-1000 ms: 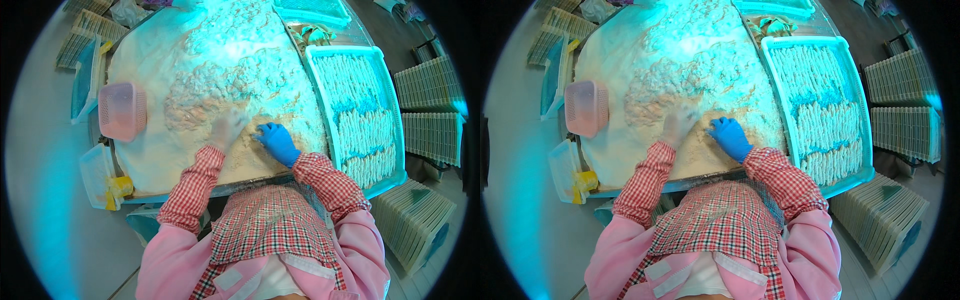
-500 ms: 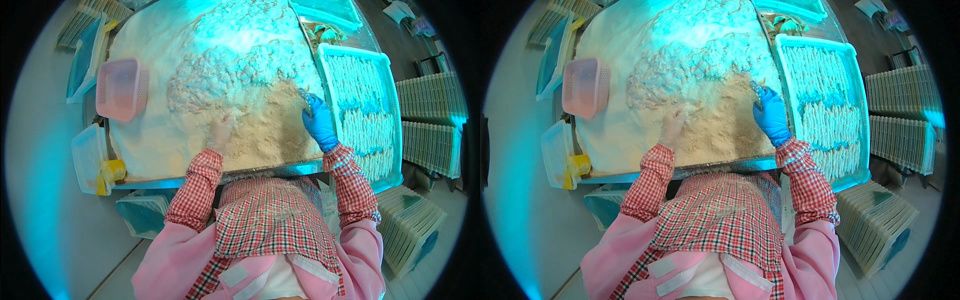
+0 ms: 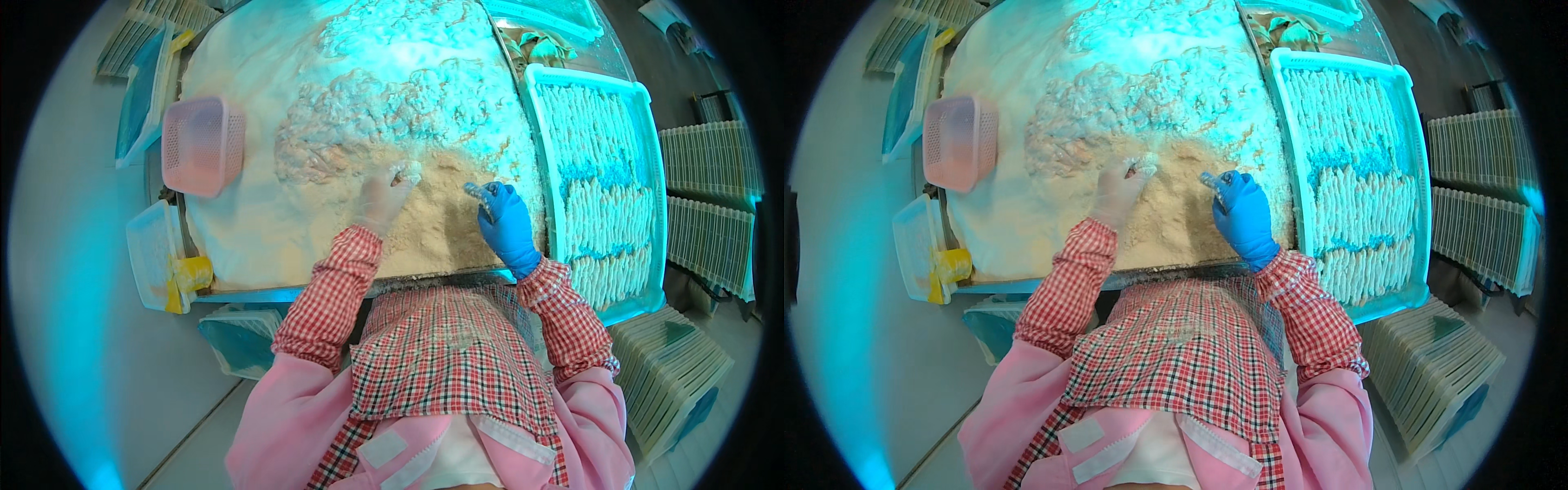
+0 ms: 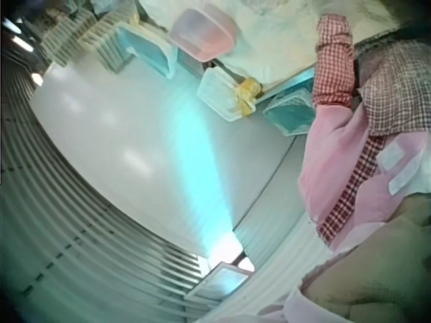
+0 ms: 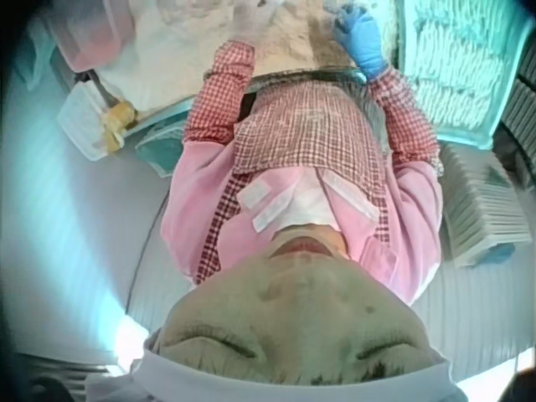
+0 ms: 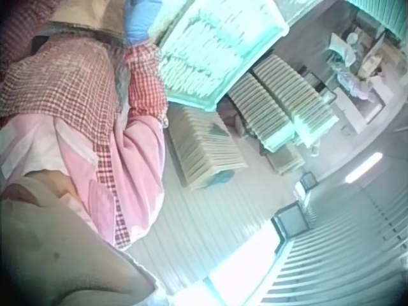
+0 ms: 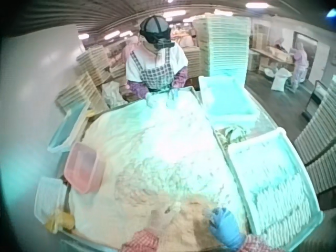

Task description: The person shapes small portions of dough by hand on a floured table and places them into a white plastic tray. The person repeatedly scoops dough, rolls it into a cylindrical shape, and arranges the pieces in rows within the tray.

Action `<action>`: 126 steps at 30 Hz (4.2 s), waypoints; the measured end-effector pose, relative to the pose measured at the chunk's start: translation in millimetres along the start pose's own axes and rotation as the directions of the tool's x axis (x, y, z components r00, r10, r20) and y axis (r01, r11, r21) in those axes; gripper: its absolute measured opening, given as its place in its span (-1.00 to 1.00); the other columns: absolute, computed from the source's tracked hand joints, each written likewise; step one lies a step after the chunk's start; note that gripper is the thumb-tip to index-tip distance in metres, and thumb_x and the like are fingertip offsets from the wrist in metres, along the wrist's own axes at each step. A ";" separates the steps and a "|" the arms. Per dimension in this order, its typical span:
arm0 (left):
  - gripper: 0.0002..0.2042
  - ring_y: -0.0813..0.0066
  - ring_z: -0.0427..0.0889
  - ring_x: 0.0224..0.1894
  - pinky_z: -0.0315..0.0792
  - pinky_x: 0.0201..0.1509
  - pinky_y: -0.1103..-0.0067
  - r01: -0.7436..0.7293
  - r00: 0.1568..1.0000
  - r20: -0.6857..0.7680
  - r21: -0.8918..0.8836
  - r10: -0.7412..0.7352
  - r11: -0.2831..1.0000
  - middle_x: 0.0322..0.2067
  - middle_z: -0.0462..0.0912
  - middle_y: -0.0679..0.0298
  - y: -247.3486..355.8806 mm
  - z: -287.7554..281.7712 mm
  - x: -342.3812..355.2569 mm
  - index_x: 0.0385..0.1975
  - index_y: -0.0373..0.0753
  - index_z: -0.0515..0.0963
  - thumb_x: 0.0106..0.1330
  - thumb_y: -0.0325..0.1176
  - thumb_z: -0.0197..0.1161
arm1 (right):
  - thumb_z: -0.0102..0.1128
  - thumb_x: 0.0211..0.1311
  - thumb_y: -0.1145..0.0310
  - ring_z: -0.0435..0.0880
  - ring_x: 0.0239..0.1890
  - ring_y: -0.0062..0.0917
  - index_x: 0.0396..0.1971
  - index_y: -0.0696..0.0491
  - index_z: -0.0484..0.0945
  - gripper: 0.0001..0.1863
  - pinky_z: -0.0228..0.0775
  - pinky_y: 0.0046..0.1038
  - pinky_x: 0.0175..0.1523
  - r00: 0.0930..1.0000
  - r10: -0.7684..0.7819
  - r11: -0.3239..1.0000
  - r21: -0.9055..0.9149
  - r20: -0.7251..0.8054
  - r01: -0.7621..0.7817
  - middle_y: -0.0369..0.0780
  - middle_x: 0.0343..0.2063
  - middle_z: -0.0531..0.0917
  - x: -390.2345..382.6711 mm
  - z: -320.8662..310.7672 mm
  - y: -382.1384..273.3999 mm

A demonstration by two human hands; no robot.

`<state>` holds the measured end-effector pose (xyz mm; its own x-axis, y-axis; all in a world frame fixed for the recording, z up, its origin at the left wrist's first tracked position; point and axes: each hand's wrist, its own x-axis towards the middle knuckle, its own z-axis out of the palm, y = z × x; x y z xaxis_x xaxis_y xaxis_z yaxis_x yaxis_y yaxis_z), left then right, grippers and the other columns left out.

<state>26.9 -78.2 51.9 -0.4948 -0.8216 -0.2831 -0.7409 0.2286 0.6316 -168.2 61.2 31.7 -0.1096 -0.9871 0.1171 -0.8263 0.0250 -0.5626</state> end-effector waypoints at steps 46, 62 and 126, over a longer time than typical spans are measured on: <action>-0.77 0.48 0.57 -0.38 0.43 -0.22 0.60 -0.116 0.976 -0.213 -0.305 0.051 0.945 -0.35 0.58 0.19 -10.3 26.9 -72.4 -0.16 -0.35 0.60 0.18 -0.46 0.27 | -0.15 0.46 0.22 0.60 -0.01 -0.33 0.11 0.12 0.39 -0.62 0.52 -0.35 0.06 0.790 0.063 -0.673 0.611 0.609 -0.417 -0.08 0.04 0.54 8.4 67.5 -12.6; -0.51 0.17 -0.08 0.45 -0.30 0.50 0.29 -0.340 0.933 -0.066 0.154 0.353 0.928 0.40 0.03 0.11 60.9 68.3 -63.0 0.35 -0.18 0.14 0.46 -0.21 -0.27 | -0.28 0.44 0.12 -0.06 0.46 -0.30 0.42 0.03 -0.12 -0.36 0.00 -0.26 0.44 0.701 0.693 -0.575 0.459 -0.167 0.677 -0.17 0.44 -0.05 2.0 90.7 -112.7; -0.48 -0.06 0.27 0.24 0.11 0.33 0.23 0.043 0.998 -0.027 -0.245 -0.051 0.969 0.19 0.32 -0.10 -6.1 81.6 -25.5 0.28 -0.34 0.21 0.40 -0.17 -0.03 | -0.06 0.37 -0.11 0.47 -0.48 -0.68 -0.14 -0.03 0.53 -0.56 0.35 -0.61 -0.45 0.778 0.402 -0.395 0.858 0.483 -0.329 -0.40 -0.43 0.56 -16.2 58.6 8.6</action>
<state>7.0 -16.1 -3.6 -0.4438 -0.8461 -0.2952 -0.6275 0.0582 0.7764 -141.1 68.1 -23.0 -0.1504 -0.8346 -0.5299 0.8361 0.1786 -0.5187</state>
